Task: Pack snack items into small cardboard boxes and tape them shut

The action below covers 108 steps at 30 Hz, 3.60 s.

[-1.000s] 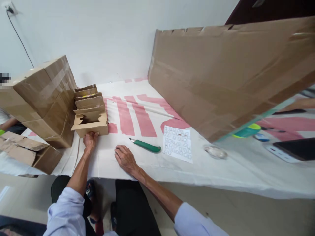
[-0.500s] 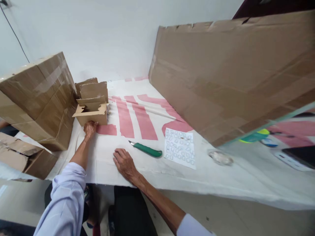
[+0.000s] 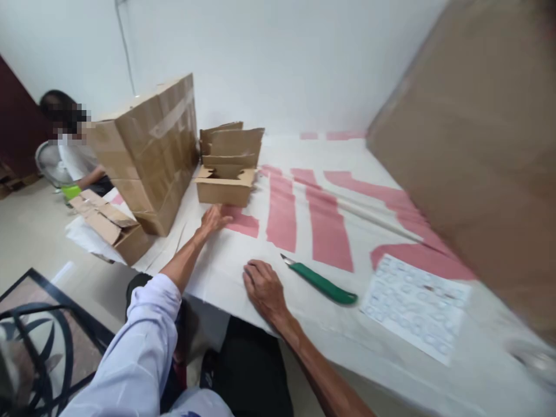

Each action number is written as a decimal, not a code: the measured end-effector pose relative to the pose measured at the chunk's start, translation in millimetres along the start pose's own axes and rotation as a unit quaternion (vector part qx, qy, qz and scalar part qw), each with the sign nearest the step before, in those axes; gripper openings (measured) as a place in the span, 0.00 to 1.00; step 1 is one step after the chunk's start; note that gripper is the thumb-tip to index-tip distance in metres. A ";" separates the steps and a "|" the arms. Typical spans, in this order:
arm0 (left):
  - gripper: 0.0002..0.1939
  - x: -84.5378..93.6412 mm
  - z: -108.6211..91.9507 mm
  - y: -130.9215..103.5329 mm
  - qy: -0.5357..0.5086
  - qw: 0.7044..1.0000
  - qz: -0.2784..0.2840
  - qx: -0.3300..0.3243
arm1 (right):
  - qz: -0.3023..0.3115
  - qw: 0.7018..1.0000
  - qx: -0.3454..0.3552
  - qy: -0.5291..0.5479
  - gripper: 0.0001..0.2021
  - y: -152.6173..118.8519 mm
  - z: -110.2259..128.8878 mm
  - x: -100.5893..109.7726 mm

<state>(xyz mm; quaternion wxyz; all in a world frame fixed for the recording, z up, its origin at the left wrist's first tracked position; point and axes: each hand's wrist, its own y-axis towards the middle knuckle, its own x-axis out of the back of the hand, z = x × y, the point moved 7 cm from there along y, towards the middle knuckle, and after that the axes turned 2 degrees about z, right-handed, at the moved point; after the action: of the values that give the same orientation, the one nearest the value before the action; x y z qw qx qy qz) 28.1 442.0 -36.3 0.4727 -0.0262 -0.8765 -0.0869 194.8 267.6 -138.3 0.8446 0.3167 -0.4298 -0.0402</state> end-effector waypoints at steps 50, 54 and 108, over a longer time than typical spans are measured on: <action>0.25 121.5 90.9 -247.6 -0.337 0.931 -0.112 0.079 | -0.053 0.953 -0.113 0.278 0.19 46.4 52.9 54.6; 0.23 121.7 84.2 -240.0 -0.336 0.933 -0.104 0.078 | -0.050 0.971 -0.052 0.229 0.17 68.5 54.9 82.0; 0.08 123.7 17.2 -162.0 -0.195 0.951 -0.120 -0.207 | 0.258 0.935 -0.002 0.244 0.11 167.7 107.1 75.2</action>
<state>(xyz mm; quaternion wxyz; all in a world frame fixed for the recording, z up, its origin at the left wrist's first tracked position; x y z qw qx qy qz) -75.1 281.2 36.9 0.2626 -0.0341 -0.9111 -0.3158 127.2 321.9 55.9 0.9057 0.1932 -0.2772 0.2562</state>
